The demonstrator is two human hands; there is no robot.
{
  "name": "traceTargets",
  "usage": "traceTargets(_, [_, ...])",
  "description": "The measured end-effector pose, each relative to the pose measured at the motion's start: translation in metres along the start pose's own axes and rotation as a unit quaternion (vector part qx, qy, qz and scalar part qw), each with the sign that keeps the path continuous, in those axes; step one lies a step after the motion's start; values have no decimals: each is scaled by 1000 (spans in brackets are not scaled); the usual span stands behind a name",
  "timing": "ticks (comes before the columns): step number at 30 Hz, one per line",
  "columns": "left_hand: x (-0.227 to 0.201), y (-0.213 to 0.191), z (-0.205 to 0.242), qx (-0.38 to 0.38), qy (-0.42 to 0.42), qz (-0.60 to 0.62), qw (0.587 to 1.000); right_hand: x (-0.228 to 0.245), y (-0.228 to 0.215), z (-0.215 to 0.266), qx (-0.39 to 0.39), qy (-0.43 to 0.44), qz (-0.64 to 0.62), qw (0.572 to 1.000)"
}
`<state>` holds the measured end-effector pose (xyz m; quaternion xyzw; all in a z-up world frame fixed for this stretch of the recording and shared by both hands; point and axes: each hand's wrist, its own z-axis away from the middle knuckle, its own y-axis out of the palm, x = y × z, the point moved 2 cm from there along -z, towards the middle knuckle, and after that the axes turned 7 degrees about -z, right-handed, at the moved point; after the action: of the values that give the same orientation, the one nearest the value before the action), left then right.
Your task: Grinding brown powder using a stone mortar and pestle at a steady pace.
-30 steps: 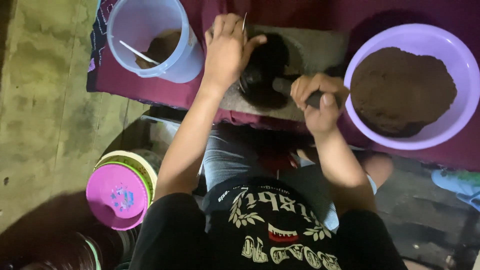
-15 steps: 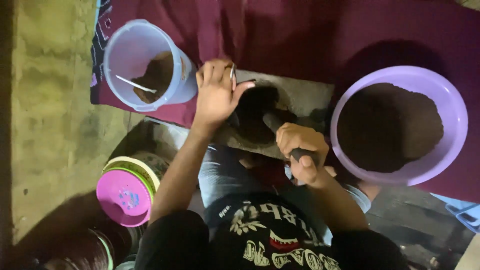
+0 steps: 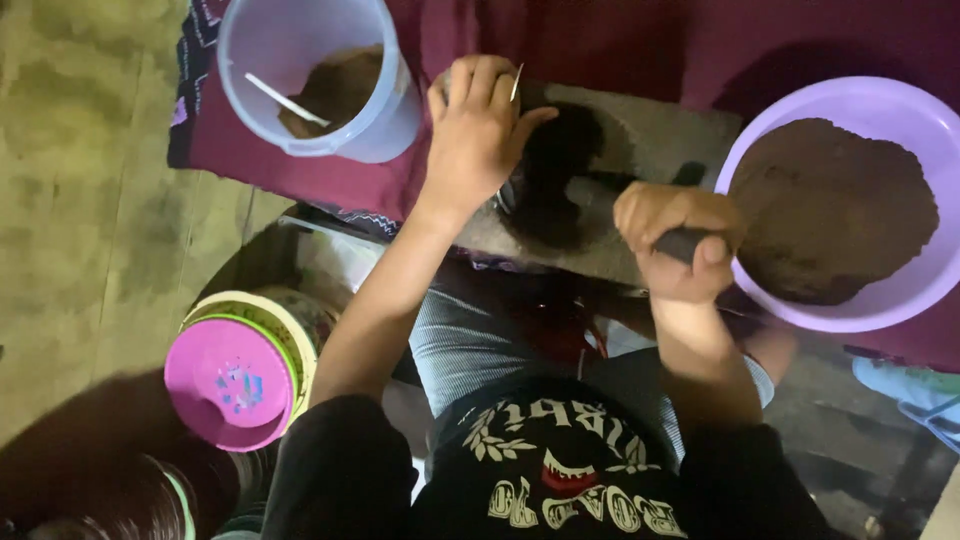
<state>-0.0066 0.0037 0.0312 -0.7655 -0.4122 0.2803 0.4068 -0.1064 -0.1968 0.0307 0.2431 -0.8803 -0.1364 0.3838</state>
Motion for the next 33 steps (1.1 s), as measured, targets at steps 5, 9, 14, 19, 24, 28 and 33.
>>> traceTargets(5, [4, 17, 0, -47, 20, -75, 996, -7, -6, 1, -43, 44, 16, 998])
traceTargets(9, [8, 23, -8, -6, 5, -29, 1000, -12, -20, -8, -78, 76, -14, 994])
traceTargets(14, [10, 32, -16, 36, 2, -3, 999, -10, -22, -14, -111, 81, -4, 990])
traceTargets(19, [10, 31, -18, 38, 7, -7, 999, -12, -25, -19, -122, 67, -2, 990])
traceTargets(24, [9, 29, -22, 56, 1, 19, 998, -14, -26, -24, -123, 58, 7, 991])
traceTargets(28, [10, 35, -24, 83, -7, 4, 997, -14, -29, -26, -135, 69, -10, 988])
traceTargets(33, [10, 32, -27, 71, 0, -15, 997, -17, -33, -30, -114, 84, -31, 989])
